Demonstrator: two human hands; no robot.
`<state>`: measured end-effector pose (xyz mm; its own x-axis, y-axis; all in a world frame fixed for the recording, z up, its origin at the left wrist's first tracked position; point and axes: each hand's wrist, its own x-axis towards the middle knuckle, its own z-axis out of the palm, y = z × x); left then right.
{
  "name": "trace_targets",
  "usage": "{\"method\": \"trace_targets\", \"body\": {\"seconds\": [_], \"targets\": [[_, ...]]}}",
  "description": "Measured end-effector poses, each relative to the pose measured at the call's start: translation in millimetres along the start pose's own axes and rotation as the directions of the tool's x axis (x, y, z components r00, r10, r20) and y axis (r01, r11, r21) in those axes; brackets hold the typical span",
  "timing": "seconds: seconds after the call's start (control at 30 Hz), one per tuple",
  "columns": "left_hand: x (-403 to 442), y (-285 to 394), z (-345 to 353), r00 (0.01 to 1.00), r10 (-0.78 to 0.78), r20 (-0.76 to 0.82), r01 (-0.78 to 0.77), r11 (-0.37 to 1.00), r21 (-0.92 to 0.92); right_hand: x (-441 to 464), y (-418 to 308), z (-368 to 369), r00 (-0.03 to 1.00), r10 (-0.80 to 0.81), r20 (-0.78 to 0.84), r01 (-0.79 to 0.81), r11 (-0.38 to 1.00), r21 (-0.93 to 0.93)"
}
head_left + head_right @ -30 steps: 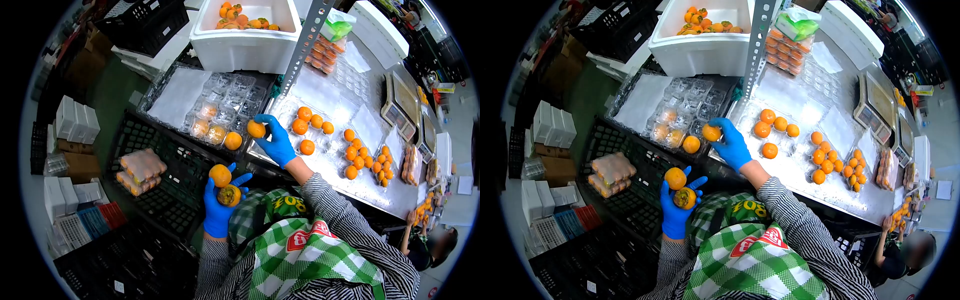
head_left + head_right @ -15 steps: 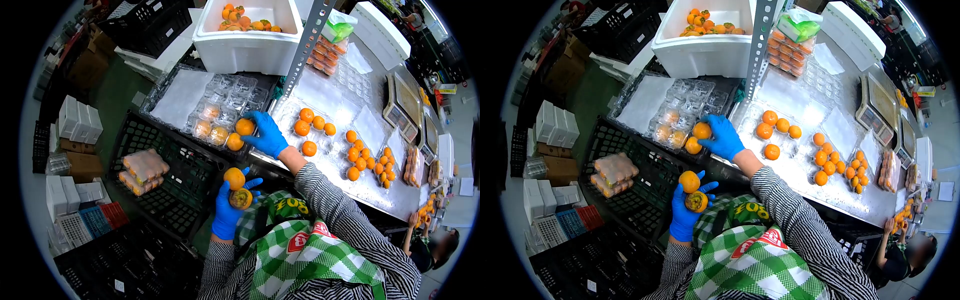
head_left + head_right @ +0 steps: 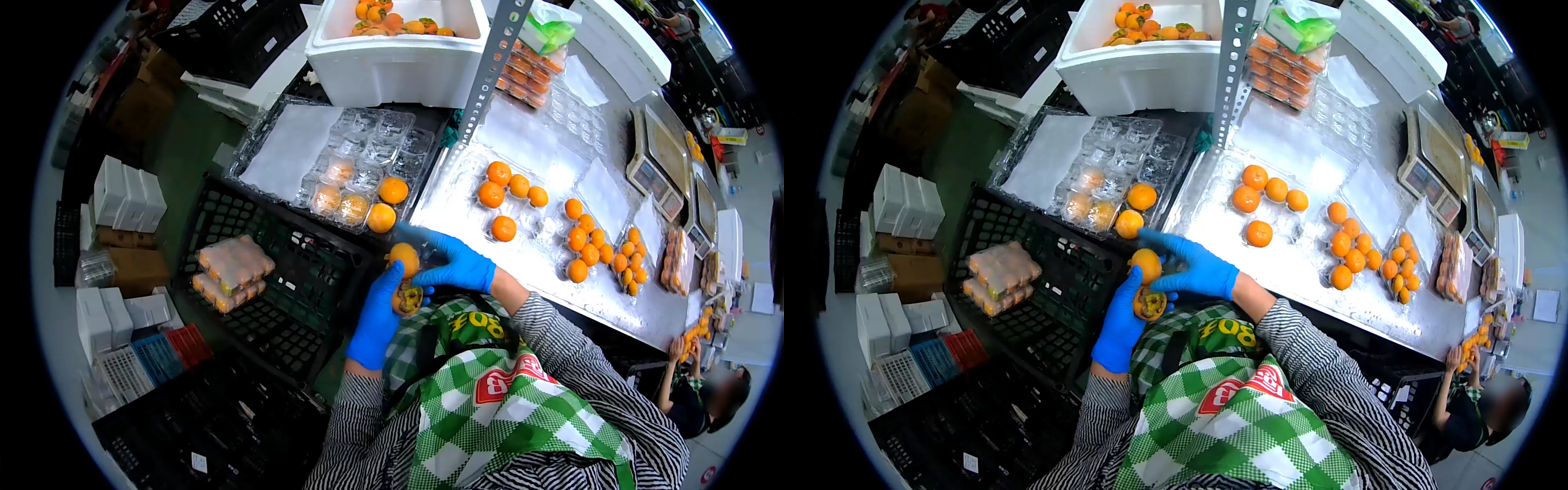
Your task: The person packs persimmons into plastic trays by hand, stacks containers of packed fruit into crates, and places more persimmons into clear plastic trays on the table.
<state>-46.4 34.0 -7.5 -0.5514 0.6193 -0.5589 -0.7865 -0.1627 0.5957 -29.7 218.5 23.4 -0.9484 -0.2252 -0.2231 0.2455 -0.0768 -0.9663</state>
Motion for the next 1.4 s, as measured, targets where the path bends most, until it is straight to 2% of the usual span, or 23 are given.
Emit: {"method": "trace_targets", "body": {"seconds": [0.03,0.07,0.17,0.2,0.27,0.33,0.4,0.43,0.47,0.5,0.53,0.67,0.77,0.8,0.9,0.93,1.03,1.13,1.3,1.37,1.4], "targets": [[3,1,2,0.999,-0.029,0.016,0.030,0.999,-0.036,-1,6,2,1.000,-0.012,0.025,0.012,1.000,-0.015],[5,1,5,0.998,-0.057,0.034,0.060,0.996,-0.072,-2,11,1,1.000,0.018,-0.016,-0.016,0.993,0.114],[5,8,12,0.995,-0.070,0.078,0.082,0.983,-0.166,-7,13,-7,0.993,0.077,-0.093,-0.048,0.958,0.282],[3,11,15,0.995,-0.067,0.080,0.080,0.982,-0.171,-9,14,-7,0.984,0.048,-0.174,0.004,0.958,0.285],[6,12,12,0.996,-0.067,0.053,0.076,0.982,-0.172,-7,22,-13,0.951,-0.006,-0.309,-0.002,1.000,-0.024],[3,12,11,0.995,0.024,-0.099,-0.020,0.999,0.043,-4,24,-16,0.912,-0.135,-0.387,0.015,0.955,-0.296],[1,11,10,0.955,0.193,-0.224,-0.143,0.965,0.220,0,25,-20,0.891,-0.231,-0.392,0.040,0.898,-0.437],[-1,11,11,0.893,0.367,-0.259,-0.224,0.864,0.450,2,25,-21,0.880,-0.277,-0.387,0.049,0.861,-0.505],[-5,12,13,0.808,0.534,-0.249,-0.265,0.706,0.657,5,25,-23,0.874,-0.284,-0.395,0.041,0.852,-0.522],[-6,14,14,0.705,0.683,-0.193,-0.262,0.503,0.824,8,25,-24,0.868,-0.292,-0.402,0.034,0.842,-0.539],[-5,16,13,0.593,0.795,-0.128,-0.245,0.329,0.912,12,24,-24,0.862,-0.300,-0.408,0.027,0.832,-0.554],[3,50,23,0.522,0.853,-0.025,0.035,0.008,0.999,30,19,-23,0.838,-0.227,-0.497,-0.057,0.868,-0.493],[21,61,6,0.647,0.762,-0.021,0.255,-0.190,0.948,43,20,-27,0.845,-0.241,-0.478,-0.025,0.874,-0.485],[27,61,-3,0.572,0.819,0.048,0.221,-0.210,0.953,47,20,-27,0.847,-0.256,-0.466,-0.018,0.862,-0.507],[31,74,-10,0.453,0.888,0.078,0.127,-0.151,0.980,57,15,-31,0.846,-0.267,-0.462,-0.009,0.859,-0.512],[29,79,-9,0.421,0.906,0.040,0.060,-0.071,0.996,61,14,-32,0.836,-0.292,-0.464,0.015,0.858,-0.513],[25,92,-12,0.375,0.927,-0.007,-0.028,0.019,0.999,75,16,-38,0.787,-0.353,-0.506,0.049,0.853,-0.520],[22,95,-17,0.411,0.910,-0.061,-0.073,0.099,0.992,86,18,-43,0.720,-0.342,-0.604,0.027,0.883,-0.468],[21,98,-17,0.438,0.894,-0.094,-0.098,0.151,0.984,113,1,-29,0.822,-0.403,-0.402,0.107,0.802,-0.587],[20,97,-14,0.432,0.897,-0.094,-0.123,0.162,0.979,124,2,-22,0.882,-0.337,-0.328,0.014,0.716,-0.698],[20,97,-13,0.431,0.898,-0.086,-0.132,0.157,0.979,128,7,-20,0.870,-0.373,-0.322,0.002,0.655,-0.755]]}}
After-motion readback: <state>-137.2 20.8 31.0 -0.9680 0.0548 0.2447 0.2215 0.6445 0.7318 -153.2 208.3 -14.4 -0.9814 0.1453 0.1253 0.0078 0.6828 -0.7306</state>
